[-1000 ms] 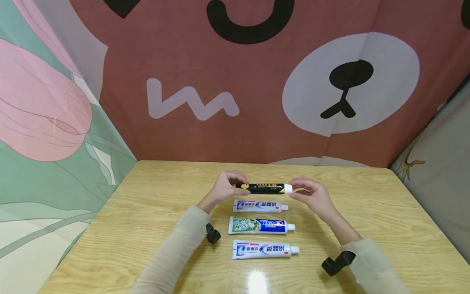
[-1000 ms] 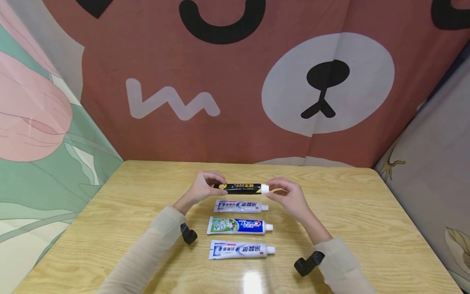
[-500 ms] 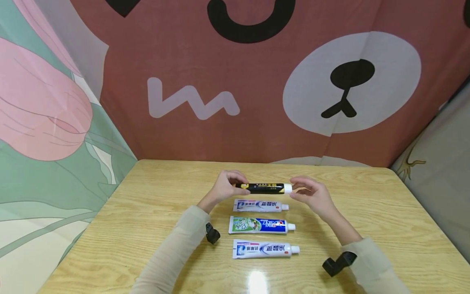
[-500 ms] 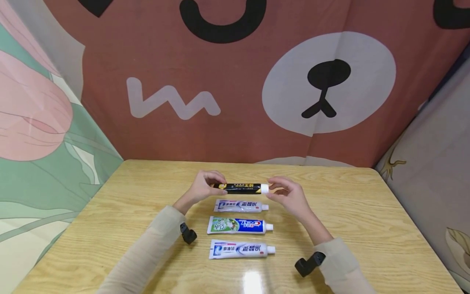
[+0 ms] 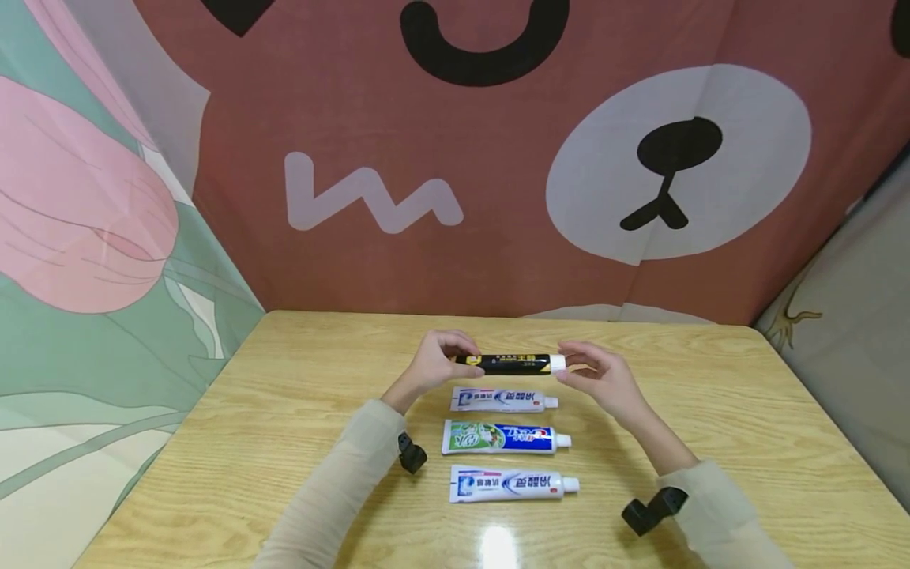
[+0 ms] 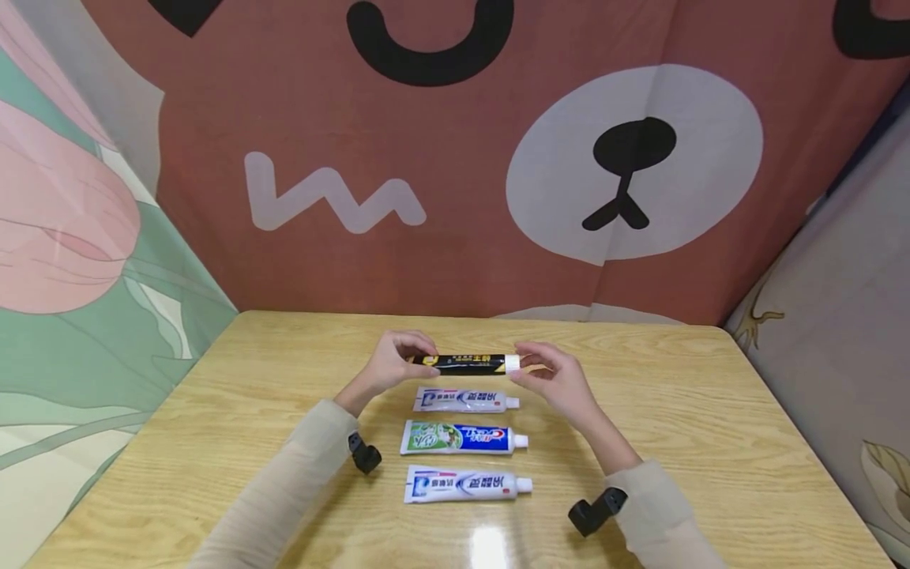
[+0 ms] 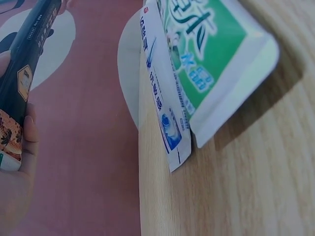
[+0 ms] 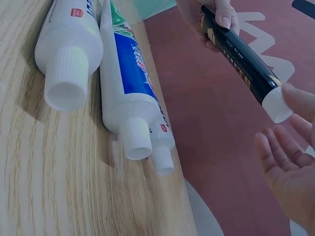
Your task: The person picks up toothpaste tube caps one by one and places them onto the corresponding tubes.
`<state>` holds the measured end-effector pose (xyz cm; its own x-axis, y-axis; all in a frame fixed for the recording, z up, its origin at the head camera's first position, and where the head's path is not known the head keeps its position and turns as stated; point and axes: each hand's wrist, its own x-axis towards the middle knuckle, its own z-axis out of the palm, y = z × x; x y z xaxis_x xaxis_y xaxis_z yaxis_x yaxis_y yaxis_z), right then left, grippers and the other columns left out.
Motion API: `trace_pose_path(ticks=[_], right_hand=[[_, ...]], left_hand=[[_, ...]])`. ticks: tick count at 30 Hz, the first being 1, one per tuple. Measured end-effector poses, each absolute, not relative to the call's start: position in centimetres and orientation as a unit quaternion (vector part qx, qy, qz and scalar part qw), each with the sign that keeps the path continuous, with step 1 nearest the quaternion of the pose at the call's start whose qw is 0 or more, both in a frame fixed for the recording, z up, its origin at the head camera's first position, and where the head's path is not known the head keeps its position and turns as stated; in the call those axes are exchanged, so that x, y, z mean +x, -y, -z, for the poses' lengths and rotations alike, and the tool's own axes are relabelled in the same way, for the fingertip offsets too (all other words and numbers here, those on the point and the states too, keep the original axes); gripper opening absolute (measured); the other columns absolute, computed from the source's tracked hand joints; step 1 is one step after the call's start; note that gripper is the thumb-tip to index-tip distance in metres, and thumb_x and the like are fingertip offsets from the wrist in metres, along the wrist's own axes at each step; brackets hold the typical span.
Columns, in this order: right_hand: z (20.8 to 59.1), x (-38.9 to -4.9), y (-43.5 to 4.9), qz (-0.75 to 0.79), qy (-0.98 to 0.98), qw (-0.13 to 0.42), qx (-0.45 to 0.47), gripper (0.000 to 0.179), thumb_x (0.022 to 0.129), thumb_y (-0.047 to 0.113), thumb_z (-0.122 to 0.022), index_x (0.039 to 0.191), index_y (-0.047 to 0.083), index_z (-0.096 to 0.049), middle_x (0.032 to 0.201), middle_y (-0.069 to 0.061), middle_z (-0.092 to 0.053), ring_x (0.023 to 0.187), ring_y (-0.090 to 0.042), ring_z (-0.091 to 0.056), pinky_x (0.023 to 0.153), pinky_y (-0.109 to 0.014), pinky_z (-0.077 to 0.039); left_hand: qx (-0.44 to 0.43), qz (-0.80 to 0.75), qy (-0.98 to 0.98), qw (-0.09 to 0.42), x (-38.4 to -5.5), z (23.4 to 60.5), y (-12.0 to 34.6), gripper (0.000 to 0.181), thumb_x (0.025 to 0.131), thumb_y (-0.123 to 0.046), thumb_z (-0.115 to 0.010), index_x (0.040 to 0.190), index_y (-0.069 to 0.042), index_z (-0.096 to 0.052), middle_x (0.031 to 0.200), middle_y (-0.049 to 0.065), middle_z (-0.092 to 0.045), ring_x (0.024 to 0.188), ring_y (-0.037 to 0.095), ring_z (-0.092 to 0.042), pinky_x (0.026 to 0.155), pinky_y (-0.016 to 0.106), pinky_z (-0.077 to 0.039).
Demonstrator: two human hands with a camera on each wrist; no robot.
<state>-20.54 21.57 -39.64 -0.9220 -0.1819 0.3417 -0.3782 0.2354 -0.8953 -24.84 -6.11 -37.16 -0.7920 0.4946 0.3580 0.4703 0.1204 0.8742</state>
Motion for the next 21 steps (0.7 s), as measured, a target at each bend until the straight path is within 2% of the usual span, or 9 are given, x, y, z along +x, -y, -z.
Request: trace_pose_path(ticks=[5,13,21], right_hand=[[39.8,-20.5,-21.7,-0.599,0.768,0.092,0.205,0.037,0.077,-0.002,-0.069,0.111,-0.009,-0.057,0.103,-0.016,-0.058,0.089,-0.008,-0.057,0.073,-0.023,-0.050],[39.8,-20.4,-21.6,-0.578,0.791,0.090,0.178,0.033,0.080,0.004,-0.068,0.110,-0.007,-0.059,0.091,-0.018,-0.063,0.079,-0.008,-0.060,0.068,-0.023,-0.051],[39.8,-20.6,-21.8,-0.581,0.784,0.093,0.196,0.037,0.078,0.002,-0.069,0.113,-0.005,-0.057,0.105,-0.014,-0.058,0.089,-0.009,-0.057,0.072,-0.024,-0.051]], left_hand=[[0.322,-0.578,-0.750,0.008,-24.7,37.1,6.1,0.021,0.067,0.006,-0.075,0.085,0.012,-0.066,0.088,0.023,-0.063,0.068,0.010,-0.055,0.059,0.025,-0.046],[0.331,-0.587,-0.739,0.005,-24.7,37.1,6.1,0.020,0.067,0.009,-0.074,0.084,0.013,-0.065,0.087,0.025,-0.062,0.068,0.012,-0.054,0.058,0.022,-0.045],[0.313,-0.591,-0.743,0.008,-26.4,39.3,6.3,0.022,0.066,0.005,-0.077,0.086,0.008,-0.068,0.090,0.018,-0.063,0.070,0.012,-0.055,0.060,0.030,-0.047]])
